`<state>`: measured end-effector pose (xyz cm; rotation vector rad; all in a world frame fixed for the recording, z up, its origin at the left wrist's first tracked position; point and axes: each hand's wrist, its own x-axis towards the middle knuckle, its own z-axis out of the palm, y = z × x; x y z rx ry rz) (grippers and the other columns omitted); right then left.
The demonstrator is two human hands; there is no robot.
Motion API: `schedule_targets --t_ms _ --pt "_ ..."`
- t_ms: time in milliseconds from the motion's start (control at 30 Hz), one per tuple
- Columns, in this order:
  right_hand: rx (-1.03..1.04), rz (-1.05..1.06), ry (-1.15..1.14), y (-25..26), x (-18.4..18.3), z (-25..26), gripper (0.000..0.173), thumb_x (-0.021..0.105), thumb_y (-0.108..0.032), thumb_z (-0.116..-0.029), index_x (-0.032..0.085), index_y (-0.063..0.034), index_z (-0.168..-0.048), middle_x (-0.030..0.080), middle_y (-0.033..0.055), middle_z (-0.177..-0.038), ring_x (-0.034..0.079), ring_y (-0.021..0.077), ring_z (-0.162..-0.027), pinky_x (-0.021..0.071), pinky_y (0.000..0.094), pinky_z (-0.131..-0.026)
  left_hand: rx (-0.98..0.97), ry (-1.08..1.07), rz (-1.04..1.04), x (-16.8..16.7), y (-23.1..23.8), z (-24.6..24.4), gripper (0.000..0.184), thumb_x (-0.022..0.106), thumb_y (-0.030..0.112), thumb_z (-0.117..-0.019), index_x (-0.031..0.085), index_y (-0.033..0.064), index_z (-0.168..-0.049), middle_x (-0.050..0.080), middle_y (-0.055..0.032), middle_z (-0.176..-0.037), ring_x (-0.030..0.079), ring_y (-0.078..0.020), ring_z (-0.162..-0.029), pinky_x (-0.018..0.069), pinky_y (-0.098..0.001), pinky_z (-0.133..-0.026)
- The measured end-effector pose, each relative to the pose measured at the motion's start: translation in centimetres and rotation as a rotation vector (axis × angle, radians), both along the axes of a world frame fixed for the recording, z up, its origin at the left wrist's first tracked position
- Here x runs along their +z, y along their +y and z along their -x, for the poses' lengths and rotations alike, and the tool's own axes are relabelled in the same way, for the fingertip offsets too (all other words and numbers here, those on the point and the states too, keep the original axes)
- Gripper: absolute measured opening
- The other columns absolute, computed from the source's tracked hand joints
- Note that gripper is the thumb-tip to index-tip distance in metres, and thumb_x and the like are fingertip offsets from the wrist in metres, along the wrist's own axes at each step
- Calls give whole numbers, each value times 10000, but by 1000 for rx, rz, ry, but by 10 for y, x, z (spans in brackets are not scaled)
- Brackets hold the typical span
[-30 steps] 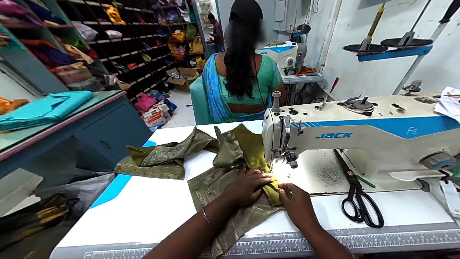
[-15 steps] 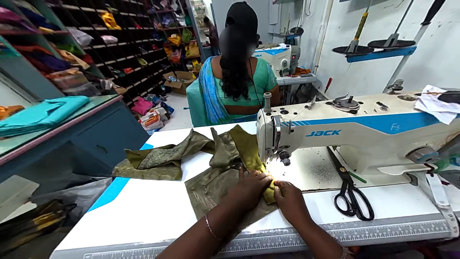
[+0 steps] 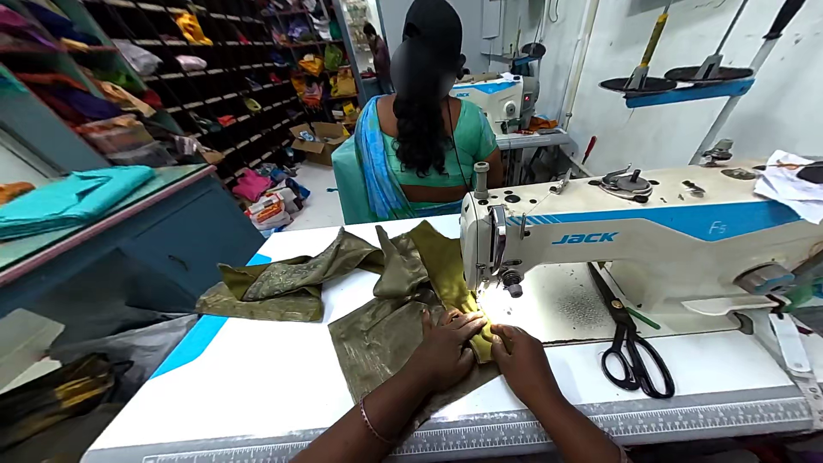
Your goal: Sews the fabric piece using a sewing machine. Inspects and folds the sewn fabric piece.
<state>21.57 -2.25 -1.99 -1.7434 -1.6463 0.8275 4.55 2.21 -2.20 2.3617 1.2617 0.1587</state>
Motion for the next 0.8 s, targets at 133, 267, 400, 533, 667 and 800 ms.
schedule_targets --t_ms 133,267,400,533,667,800 --pt "-2 37 13 1 2 0 310 525 -125 -1054 662 35 -1281 679 191 -1247 653 255 -1154 491 379 -1027 -37 19 -49 -2 1 3 545 455 208 -996 488 208 -1540 428 42 -1608 255 -240 -1546 29 -749 -1151" --pt "-2 44 27 2 3 0 316 536 -132 -1050 659 33 -1290 683 183 -1227 659 246 -1119 502 370 -1000 -54 50 -40 0 3 4 555 455 202 -1003 461 207 -1558 412 47 -1620 237 -244 -1553 24 -753 -1149" --pt "16 54 39 4 2 -1 324 535 -138 -1051 652 30 -1302 681 181 -1230 656 246 -1117 500 369 -997 -74 42 -62 -1 8 8 549 457 198 -1001 473 206 -1550 422 60 -1611 253 -249 -1546 24 -761 -1144" --pt "36 45 31 4 2 2 331 536 -141 -1052 645 33 -1311 678 185 -1233 655 251 -1123 499 369 -1003 -119 -5 -106 -4 15 14 532 480 178 -983 527 189 -1513 469 35 -1578 301 -268 -1524 59 -769 -1133" --pt "46 67 42 4 3 4 343 521 -147 -1053 633 35 -1322 673 191 -1224 655 249 -1117 499 363 -1005 -161 -7 -112 -8 23 19 537 464 187 -975 537 204 -1507 474 36 -1575 303 -263 -1524 62 -762 -1142" --pt "59 54 9 4 3 7 378 495 -155 -1058 609 42 -1360 653 206 -1312 621 270 -1237 450 372 -1089 -179 -19 -73 -6 27 22 555 443 200 -971 517 209 -1520 464 -7 -1584 288 -294 -1534 42 -757 -1157"
